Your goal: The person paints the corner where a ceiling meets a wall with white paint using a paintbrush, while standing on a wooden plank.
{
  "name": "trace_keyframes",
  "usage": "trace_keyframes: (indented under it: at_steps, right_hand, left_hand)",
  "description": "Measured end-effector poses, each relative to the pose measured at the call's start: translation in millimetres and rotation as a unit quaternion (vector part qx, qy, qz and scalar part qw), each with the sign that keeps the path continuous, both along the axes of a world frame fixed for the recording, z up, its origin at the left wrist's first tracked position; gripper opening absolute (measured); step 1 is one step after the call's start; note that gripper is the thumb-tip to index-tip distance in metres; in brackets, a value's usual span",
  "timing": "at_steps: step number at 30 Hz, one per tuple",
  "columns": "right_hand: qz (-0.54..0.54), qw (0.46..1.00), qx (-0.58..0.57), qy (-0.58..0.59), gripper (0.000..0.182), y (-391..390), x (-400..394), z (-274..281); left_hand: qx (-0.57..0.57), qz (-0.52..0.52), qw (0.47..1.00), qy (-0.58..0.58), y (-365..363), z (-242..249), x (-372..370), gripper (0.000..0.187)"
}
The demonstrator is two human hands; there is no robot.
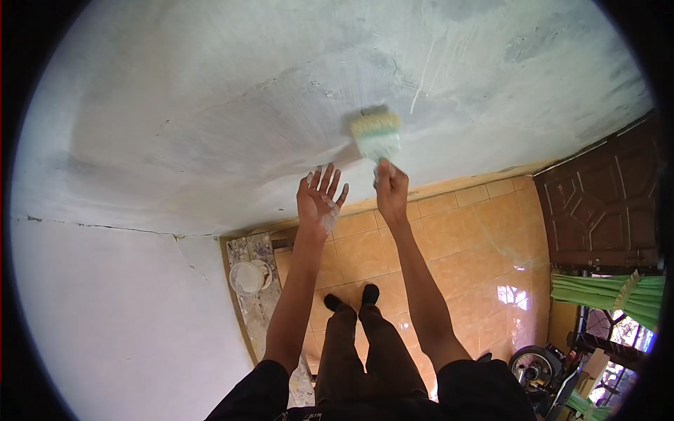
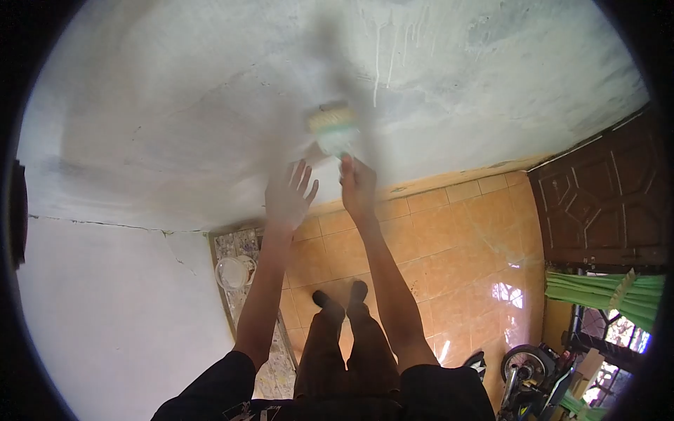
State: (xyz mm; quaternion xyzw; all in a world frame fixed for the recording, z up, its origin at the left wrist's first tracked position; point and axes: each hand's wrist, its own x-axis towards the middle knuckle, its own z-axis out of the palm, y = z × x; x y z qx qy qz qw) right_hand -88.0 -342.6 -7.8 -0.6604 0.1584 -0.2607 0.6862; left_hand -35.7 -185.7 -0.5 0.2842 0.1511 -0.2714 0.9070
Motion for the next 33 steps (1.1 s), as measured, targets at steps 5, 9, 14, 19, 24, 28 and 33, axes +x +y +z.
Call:
trace_keyframes:
  at_steps: [5,9,14,19,24,28,33]
  right_hand:
    - [-0.016,0.993,-0.104,-0.059,0.047,1,40,-21]
    - [-0.029,0.998,0.0,0.058,0.048,10,-1,-89]
    - [-0.035,0.998,0.044,0.017,0.051,15,-17,-44]
    - [-0.024,0.998,-0.015,-0.049,0.049,10,35,-17]
    - [-0.03,0.997,0.009,0.075,0.046,6,-5,-86]
    - [-0.072,0.997,0.018,-0.001,0.054,-5,-21,-42]
    - [-0.026,0.99,-0.106,-0.094,0.046,-22,27,48]
  left_hand:
    - [-0.036,0.005,0.999,-0.008,1,-9,0,0.052]
    - [0.002,0.013,1.0,0.011,5,-2,1,0.05]
    - [0.008,0.005,1.0,-0.018,7,-10,6,0.052]
    - [-0.043,0.033,0.998,0.022,5,-4,6,0.059]
    - [-0.064,0.054,0.995,0.046,0,-7,-1,0.062]
    - [-0.037,0.085,0.994,0.05,-7,-15,2,0.062]
    - [-0.005,0.158,0.986,0.048,-31,-13,-15,0.06]
